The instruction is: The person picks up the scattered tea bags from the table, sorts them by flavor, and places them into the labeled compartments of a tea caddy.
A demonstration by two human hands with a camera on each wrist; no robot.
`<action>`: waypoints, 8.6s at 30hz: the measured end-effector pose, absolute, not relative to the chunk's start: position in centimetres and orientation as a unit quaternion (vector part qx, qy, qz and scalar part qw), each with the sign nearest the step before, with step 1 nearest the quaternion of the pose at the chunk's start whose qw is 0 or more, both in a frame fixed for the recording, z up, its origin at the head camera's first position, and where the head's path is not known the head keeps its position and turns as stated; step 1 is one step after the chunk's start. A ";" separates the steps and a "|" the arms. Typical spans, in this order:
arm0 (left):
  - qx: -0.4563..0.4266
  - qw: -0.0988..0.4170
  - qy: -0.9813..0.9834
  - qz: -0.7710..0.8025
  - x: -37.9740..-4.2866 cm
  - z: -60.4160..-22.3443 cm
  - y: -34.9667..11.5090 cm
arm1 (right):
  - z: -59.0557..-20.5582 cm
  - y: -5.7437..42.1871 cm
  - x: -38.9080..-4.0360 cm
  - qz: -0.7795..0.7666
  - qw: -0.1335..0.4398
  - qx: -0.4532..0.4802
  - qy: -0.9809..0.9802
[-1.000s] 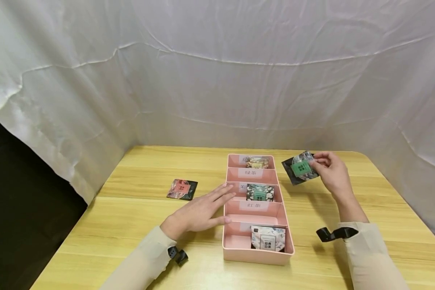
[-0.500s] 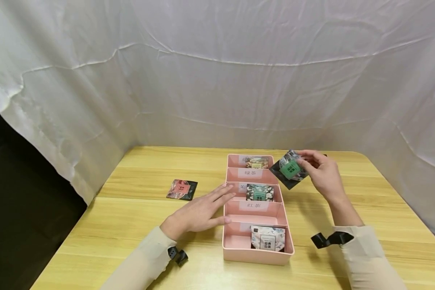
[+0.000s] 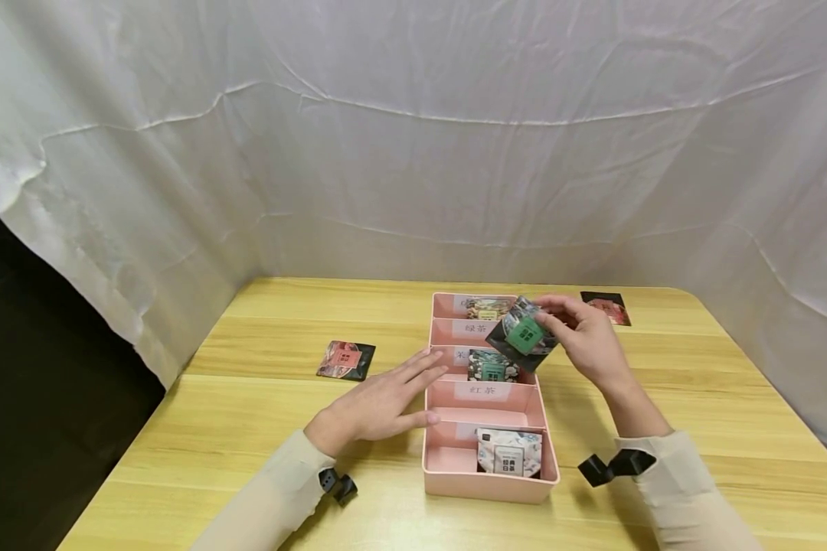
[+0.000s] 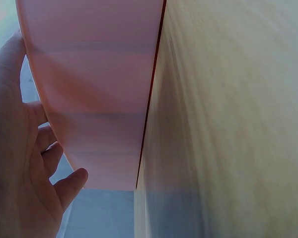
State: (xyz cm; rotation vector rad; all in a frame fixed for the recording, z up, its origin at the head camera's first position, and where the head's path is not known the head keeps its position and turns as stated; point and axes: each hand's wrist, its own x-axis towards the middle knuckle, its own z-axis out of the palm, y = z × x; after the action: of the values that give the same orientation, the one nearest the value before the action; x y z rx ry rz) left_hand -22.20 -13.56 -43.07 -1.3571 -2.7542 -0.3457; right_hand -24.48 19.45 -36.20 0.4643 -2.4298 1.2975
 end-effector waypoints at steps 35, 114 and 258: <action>-0.443 0.021 -0.889 -0.109 -22.0 -42.9 -12.9 | -37.1 17.6 -29.4 0.448 0.168 0.146 -0.866; -0.445 0.029 -0.889 -0.104 -21.9 -43.0 -12.7 | -45.9 33.8 -32.4 0.279 0.104 -0.071 -0.952; -0.434 0.022 -0.893 -0.119 -21.6 -43.0 -12.7 | -36.6 18.3 -21.6 0.410 0.090 0.282 -0.863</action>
State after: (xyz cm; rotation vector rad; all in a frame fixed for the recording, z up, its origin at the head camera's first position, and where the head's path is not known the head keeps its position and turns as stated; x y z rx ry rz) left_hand -21.64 -12.66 -42.95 -1.3465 -2.7662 -0.3679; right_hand -21.59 18.31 -36.64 0.8386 -2.5656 1.2201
